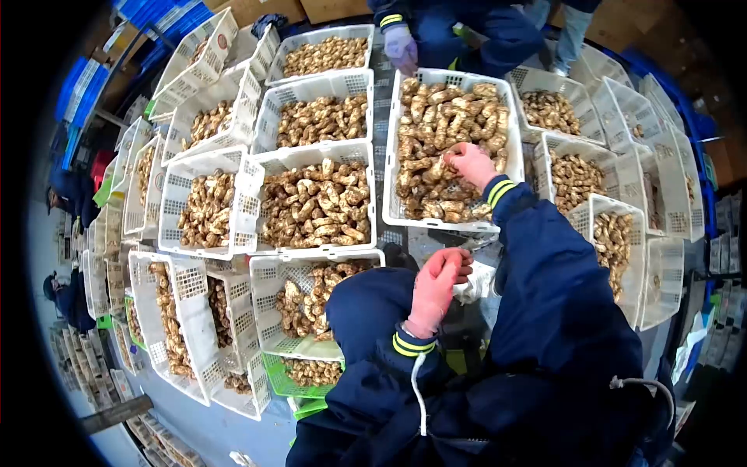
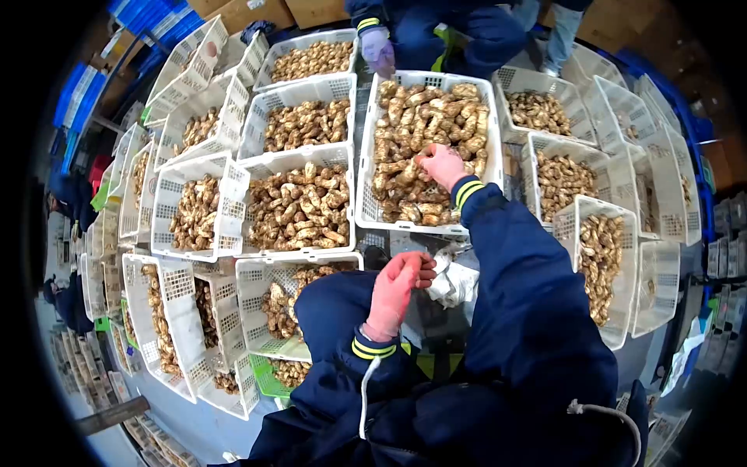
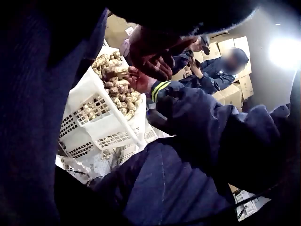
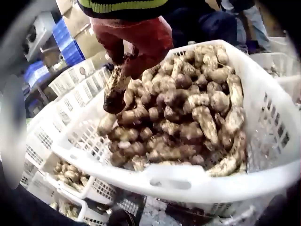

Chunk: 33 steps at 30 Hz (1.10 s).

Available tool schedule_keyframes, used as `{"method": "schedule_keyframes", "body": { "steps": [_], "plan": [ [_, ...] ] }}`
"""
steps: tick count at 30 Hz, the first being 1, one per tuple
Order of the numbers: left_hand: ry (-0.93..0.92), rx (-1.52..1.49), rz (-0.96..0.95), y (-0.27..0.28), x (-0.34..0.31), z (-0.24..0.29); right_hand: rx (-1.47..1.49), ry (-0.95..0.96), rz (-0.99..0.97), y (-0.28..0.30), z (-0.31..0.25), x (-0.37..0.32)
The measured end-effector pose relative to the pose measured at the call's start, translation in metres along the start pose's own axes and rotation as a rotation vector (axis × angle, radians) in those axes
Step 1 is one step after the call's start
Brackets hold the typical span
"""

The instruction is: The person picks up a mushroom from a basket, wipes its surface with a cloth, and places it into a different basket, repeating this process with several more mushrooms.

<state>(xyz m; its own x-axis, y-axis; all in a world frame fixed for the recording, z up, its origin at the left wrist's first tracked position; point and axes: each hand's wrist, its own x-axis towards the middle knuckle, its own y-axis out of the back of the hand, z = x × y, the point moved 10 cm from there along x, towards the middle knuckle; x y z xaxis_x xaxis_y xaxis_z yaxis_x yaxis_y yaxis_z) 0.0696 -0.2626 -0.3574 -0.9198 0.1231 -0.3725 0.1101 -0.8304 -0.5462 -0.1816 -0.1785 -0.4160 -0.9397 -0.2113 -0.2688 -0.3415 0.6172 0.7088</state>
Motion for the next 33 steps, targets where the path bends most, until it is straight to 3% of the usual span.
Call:
{"method": "schedule_keyframes", "body": {
  "steps": [1, 4, 6, 9, 10, 12, 14, 16, 17, 18, 20, 23, 30, 32, 33],
  "plan": [
    [-0.021, 0.006, 0.0, -0.001, 0.001, 0.001, 0.554, -0.039, -0.039, 0.019, -0.024, -0.038],
    [-0.088, -0.064, -0.012, -0.008, 0.01, 0.004, 1.165, 0.039, -0.113, 0.037, -0.036, -0.085],
    [-0.078, -0.103, 0.082, -0.01, 0.013, 0.002, 1.162, 0.106, -0.066, 0.053, -0.048, -0.132],
    [-0.143, -0.291, -0.107, -0.029, 0.018, 0.008, 0.789, 0.3, -0.111, 0.069, -0.084, -0.21],
    [-0.149, -0.349, -0.19, -0.035, 0.016, 0.012, 0.853, 0.214, -0.241, 0.052, -0.076, -0.225],
    [-0.131, -0.507, -0.179, -0.035, 0.014, 0.01, 0.256, 0.742, 0.009, 0.067, -0.1, -0.259],
    [-0.089, -0.502, -0.126, -0.028, 0.014, 0.003, 0.224, 0.744, 0.003, 0.074, -0.105, -0.266],
    [-0.108, -0.498, -0.1, -0.024, 0.015, 0.001, 0.636, 0.383, -0.134, 0.069, -0.072, -0.243],
    [-0.126, -0.497, -0.084, -0.022, 0.016, 0.003, 0.542, 0.383, -0.001, 0.08, -0.061, -0.236],
    [-0.13, -0.487, -0.079, -0.02, 0.016, 0.003, 0.64, 0.271, 0.032, 0.081, -0.046, -0.227],
    [-0.129, -0.421, -0.104, -0.023, 0.014, 0.004, 0.811, 0.183, 0.017, 0.073, -0.015, -0.204],
    [-0.137, -0.359, -0.106, -0.024, 0.012, 0.006, 0.831, 0.102, 0.062, 0.075, 0.012, -0.189],
    [-0.113, -0.251, -0.167, -0.038, 0.006, 0.009, 0.745, 0.22, -0.016, 0.069, -0.023, -0.195],
    [-0.205, -0.074, -0.166, -0.039, 0.004, 0.017, 0.815, 0.21, -0.038, 0.063, -0.028, -0.198],
    [-0.193, -0.138, -0.209, -0.042, 0.003, 0.017, 0.816, 0.28, -0.079, 0.063, -0.037, -0.202]
  ]
}}
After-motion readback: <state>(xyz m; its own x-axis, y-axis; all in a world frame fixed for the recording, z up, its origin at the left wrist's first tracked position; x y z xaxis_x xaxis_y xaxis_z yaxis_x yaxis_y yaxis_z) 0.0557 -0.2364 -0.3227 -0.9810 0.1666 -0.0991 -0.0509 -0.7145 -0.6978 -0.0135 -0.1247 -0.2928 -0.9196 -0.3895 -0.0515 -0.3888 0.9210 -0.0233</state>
